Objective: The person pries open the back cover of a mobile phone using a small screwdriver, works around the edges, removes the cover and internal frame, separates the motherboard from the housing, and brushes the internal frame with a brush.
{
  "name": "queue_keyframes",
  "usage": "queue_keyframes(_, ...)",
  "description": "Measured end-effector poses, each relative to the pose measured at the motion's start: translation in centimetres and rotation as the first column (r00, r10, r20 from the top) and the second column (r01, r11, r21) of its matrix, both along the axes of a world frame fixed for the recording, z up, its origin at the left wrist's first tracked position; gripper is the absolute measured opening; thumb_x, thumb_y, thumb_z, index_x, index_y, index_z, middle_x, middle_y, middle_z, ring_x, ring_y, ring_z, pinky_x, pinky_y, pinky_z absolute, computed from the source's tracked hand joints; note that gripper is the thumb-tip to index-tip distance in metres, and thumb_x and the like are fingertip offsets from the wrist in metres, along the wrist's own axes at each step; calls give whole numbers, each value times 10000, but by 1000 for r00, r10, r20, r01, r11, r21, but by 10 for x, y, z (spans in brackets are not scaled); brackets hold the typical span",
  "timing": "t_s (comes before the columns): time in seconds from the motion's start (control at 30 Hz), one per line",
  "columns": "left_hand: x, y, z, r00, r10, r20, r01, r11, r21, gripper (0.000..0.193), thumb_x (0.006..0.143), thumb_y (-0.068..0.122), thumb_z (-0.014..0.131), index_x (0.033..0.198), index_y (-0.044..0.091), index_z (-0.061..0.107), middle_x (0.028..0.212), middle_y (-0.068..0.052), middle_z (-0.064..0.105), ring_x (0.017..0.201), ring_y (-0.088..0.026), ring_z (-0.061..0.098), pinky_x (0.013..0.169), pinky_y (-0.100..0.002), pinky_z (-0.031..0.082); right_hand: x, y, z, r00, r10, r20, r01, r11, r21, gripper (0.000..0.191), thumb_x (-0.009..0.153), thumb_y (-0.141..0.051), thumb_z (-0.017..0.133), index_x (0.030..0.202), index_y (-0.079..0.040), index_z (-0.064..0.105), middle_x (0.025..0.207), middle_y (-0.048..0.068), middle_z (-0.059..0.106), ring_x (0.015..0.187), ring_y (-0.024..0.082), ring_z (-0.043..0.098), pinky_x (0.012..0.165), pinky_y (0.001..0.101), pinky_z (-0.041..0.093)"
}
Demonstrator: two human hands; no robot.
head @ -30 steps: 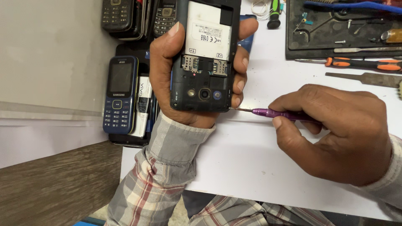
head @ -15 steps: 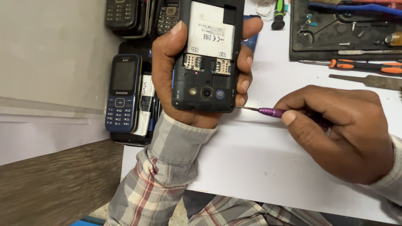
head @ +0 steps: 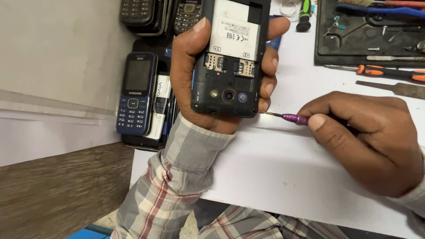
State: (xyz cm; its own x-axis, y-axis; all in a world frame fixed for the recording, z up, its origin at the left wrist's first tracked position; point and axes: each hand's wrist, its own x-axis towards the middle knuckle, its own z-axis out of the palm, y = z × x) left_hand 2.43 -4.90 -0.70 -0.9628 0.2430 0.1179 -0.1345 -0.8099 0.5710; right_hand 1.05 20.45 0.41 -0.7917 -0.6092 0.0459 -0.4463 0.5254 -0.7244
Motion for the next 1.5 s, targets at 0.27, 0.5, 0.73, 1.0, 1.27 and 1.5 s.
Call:
queue_keyframes(0.27,1,-2,0,1000,-5,-1,5,1000,2,778,1116,532,391,1430,-177,441,957,-225,667,764,-256,672,621,-347,578,0,-1,0,999,-26,41,23,997,70,238,948,-213,607,1009,-37,755,632,47,664,489,139,618,440,305,462)
queue_keyframes(0.5,2,-2,0,1000,26,-9,-26,1000,-10,763,1112,533,390,1419,-163,452,952,-213,665,764,-250,667,619,-341,570,5,-6,0,999,-47,-27,46,998,-47,179,896,-134,696,1006,4,726,738,59,679,582,134,623,485,260,510)
queue_keyframes(0.73,2,0,0,999,31,-9,-31,999,-26,749,1127,529,384,1417,-156,466,958,-204,665,766,-241,654,629,-337,557,5,-12,5,993,-37,-114,30,997,-68,170,845,-116,764,951,14,738,693,65,726,566,118,627,493,256,478)
queue_keyframes(1.0,3,3,2,994,93,-57,-100,984,-146,710,1149,490,412,1415,-166,467,946,-194,658,746,-219,636,615,-323,545,6,-16,12,992,-44,-114,37,997,-60,176,822,-126,795,937,3,763,707,66,737,559,122,636,474,253,476)
queue_keyframes(1.27,3,13,3,999,42,-22,-45,980,-194,666,1063,358,588,1494,-129,448,949,-115,601,778,-136,570,637,-266,475,7,-13,10,986,-1,-165,-8,998,-54,139,825,-114,772,905,-1,756,712,76,731,569,131,643,459,256,499)
queue_keyframes(1.5,-2,25,-1,999,13,-50,-31,924,-382,725,955,304,672,1491,-124,436,907,-52,517,743,-92,481,610,-243,405,-4,-4,-10,758,-128,639,210,976,-53,142,944,-134,731,1040,-37,770,646,26,554,507,74,432,430,252,320)
